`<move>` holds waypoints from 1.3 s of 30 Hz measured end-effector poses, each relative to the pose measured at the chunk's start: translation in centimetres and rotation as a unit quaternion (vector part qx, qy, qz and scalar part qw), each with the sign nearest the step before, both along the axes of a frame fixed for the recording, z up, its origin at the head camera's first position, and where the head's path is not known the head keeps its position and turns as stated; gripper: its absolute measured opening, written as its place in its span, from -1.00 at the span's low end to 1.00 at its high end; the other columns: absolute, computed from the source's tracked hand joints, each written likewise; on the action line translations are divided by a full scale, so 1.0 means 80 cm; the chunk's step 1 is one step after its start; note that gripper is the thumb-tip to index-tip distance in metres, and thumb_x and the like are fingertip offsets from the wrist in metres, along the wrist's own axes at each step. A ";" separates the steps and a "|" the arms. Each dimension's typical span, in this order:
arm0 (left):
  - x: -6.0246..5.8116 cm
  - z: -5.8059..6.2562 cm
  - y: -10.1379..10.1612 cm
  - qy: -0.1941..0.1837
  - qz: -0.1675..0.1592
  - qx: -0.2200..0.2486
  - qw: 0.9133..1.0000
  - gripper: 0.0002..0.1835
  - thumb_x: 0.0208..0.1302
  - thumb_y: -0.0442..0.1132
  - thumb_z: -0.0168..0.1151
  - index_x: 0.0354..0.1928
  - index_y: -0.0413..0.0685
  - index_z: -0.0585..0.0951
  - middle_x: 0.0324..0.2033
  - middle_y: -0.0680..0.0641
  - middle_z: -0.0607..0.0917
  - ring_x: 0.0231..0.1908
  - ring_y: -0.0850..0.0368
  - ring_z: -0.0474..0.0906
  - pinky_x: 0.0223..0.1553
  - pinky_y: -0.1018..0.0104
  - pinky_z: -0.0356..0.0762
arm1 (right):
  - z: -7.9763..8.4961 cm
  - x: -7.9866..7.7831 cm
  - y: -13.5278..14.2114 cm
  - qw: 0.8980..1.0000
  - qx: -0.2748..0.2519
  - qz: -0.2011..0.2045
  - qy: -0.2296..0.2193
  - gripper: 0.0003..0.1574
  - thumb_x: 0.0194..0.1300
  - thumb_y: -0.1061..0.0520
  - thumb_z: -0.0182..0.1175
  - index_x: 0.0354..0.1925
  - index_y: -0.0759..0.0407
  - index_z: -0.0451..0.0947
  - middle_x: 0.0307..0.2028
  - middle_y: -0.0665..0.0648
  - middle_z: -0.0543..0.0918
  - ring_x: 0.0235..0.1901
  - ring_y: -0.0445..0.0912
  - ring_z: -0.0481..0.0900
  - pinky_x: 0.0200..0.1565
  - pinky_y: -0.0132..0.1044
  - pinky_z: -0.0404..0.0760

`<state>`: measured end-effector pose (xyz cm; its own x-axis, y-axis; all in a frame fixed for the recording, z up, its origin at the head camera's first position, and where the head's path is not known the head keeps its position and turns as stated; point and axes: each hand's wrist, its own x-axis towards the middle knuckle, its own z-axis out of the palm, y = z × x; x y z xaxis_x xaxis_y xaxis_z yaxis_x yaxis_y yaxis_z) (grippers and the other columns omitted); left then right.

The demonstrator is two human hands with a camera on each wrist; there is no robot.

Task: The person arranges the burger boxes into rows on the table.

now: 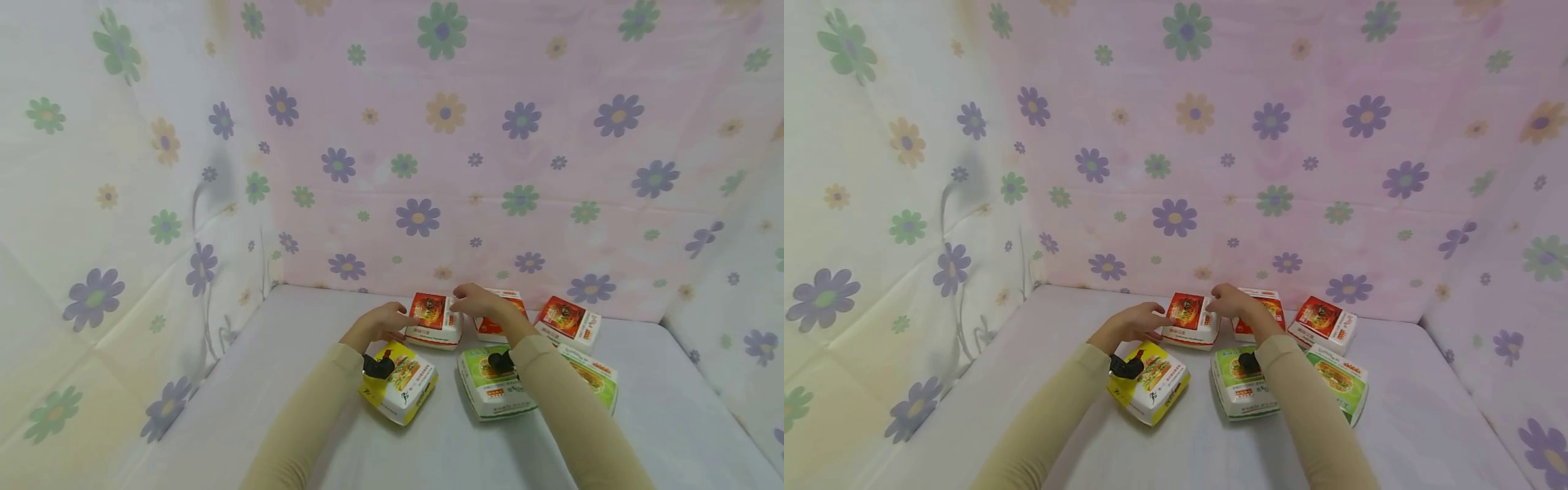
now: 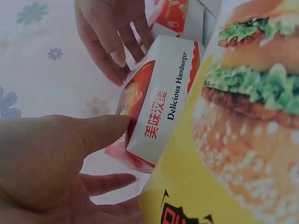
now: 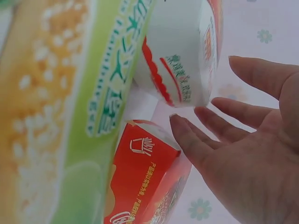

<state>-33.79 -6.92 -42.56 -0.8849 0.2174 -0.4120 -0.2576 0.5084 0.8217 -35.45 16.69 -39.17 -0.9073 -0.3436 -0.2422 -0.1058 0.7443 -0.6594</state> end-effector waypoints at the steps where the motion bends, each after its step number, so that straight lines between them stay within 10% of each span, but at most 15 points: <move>1: -0.001 -0.001 0.000 -0.002 0.000 0.005 1.000 -0.31 0.44 -0.05 0.30 0.43 -0.27 0.32 0.23 -0.28 0.51 -0.19 -0.03 0.64 -0.03 0.19 0.67 | 0.001 0.001 0.000 1.000 0.001 0.001 -0.004 -0.24 0.53 0.09 0.08 0.49 0.47 0.14 0.46 0.49 0.24 0.45 0.35 0.20 0.38 0.22 0.32; 19: -0.010 -0.001 0.002 -0.037 0.005 0.057 0.998 -0.39 0.49 -0.18 0.24 0.44 -0.27 0.31 0.14 -0.31 0.52 -0.32 -0.03 0.69 -0.10 0.17 0.73 | -0.008 -0.004 0.004 1.000 0.023 0.013 -0.009 -0.27 0.48 0.16 0.19 0.42 0.53 0.23 0.33 0.48 0.39 0.09 0.17 0.56 0.13 0.05 0.60; 39: -0.028 -0.010 -0.008 0.025 0.020 0.068 0.997 -0.53 0.56 -0.26 0.09 0.37 -0.36 0.38 0.28 -0.36 0.46 -0.07 -0.05 0.63 0.08 0.03 0.67 | -0.008 0.008 0.001 0.995 0.089 0.035 -0.036 -0.62 0.49 0.02 0.24 -0.03 0.36 0.62 -0.18 0.24 0.71 -0.16 0.13 0.69 -0.04 -0.04 0.68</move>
<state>-35.99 -7.55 -43.35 -0.9125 0.2330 -0.3363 -0.2326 0.3808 0.8949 -34.83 16.74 -39.81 -0.8605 -0.3513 -0.3689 -0.1191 0.8428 -0.5248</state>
